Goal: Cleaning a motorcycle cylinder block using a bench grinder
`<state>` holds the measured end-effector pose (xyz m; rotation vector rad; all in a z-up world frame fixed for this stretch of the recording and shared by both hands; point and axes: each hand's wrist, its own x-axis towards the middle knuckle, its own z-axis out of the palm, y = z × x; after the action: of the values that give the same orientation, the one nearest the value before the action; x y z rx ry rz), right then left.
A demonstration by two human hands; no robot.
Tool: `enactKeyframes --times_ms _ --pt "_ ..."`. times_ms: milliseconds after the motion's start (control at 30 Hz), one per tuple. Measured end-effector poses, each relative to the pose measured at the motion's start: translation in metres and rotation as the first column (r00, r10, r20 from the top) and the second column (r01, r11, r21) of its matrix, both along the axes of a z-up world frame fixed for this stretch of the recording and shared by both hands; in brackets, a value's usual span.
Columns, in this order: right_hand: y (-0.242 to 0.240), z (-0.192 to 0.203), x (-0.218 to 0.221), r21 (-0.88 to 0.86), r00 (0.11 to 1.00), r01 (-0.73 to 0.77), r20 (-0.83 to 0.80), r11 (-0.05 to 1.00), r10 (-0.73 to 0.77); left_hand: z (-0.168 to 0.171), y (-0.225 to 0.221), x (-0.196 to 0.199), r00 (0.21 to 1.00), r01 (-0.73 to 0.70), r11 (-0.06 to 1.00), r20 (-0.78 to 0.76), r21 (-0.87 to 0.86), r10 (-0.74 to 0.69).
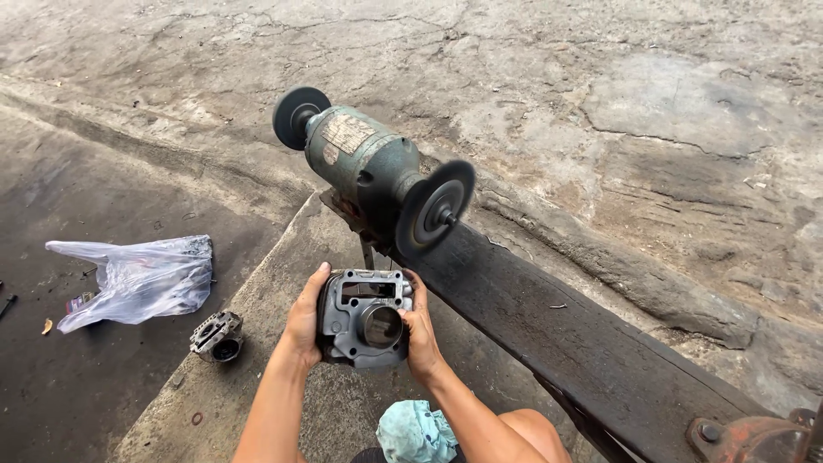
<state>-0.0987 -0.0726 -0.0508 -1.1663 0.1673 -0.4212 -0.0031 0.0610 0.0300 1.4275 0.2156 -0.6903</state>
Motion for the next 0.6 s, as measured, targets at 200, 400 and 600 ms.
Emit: enactKeyframes --times_ms 200,400,600 --pt "0.015 0.007 0.006 0.543 0.97 0.078 -0.235 0.836 0.061 -0.042 -0.01 0.01 0.957 -0.097 0.973 0.249 -0.209 0.149" --pt "0.007 -0.055 0.025 0.672 0.975 0.177 -0.219 0.719 -0.036 -0.038 -0.035 -0.003 0.926 -0.224 0.956 0.264 -0.19 0.269" --pt "-0.013 -0.027 0.034 0.658 0.866 0.382 -0.499 0.649 -0.003 -0.037 -0.059 -0.005 0.832 -0.49 0.871 0.281 -0.032 0.479"
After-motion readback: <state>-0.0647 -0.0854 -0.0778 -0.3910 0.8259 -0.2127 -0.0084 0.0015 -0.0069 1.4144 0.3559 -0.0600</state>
